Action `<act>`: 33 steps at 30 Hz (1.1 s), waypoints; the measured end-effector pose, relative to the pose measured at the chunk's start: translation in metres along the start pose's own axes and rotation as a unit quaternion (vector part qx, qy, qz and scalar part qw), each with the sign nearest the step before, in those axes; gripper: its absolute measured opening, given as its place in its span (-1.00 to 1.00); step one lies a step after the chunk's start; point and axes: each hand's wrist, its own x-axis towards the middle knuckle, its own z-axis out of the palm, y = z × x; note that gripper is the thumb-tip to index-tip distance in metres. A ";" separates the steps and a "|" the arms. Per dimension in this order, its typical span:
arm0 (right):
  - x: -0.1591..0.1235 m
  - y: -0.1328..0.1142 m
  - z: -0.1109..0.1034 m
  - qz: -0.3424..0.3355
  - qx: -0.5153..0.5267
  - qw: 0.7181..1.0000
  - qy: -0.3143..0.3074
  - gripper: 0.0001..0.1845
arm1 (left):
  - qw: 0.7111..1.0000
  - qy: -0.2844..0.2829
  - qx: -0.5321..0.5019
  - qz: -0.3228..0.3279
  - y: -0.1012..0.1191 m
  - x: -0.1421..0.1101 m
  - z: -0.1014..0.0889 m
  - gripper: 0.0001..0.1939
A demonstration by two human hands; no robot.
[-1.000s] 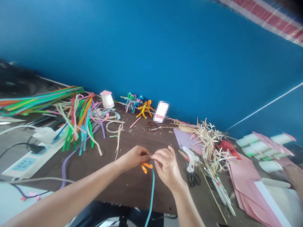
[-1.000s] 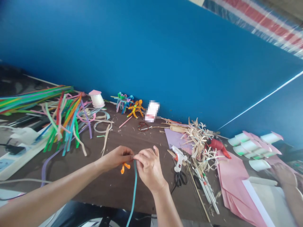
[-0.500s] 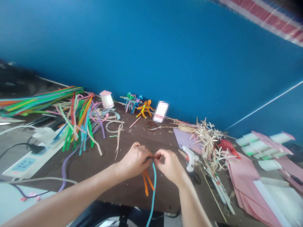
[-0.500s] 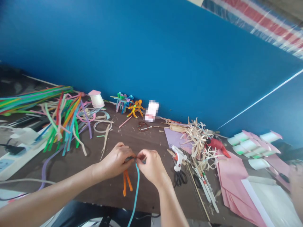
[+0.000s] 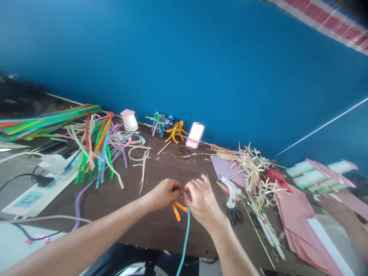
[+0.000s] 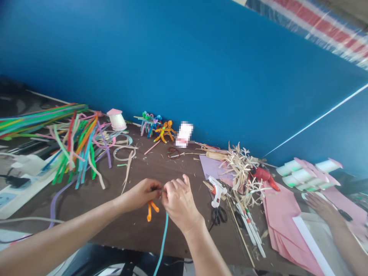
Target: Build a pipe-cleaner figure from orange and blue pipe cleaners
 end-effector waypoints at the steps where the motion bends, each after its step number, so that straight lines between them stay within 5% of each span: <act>1: 0.000 0.001 -0.001 -0.002 0.006 1.000 -0.004 -0.88 | 1.000 -0.009 -0.023 -0.005 -0.001 0.000 0.000 -0.83; 13: -0.002 0.004 -0.006 0.026 0.114 0.993 0.034 -0.85 | 0.996 -0.006 -0.088 -0.013 -0.001 -0.001 -0.008 -0.77; 33: -0.003 0.001 -0.002 0.019 0.081 0.994 0.066 -0.88 | 0.994 0.014 -0.106 -0.028 -0.001 -0.001 -0.003 -0.81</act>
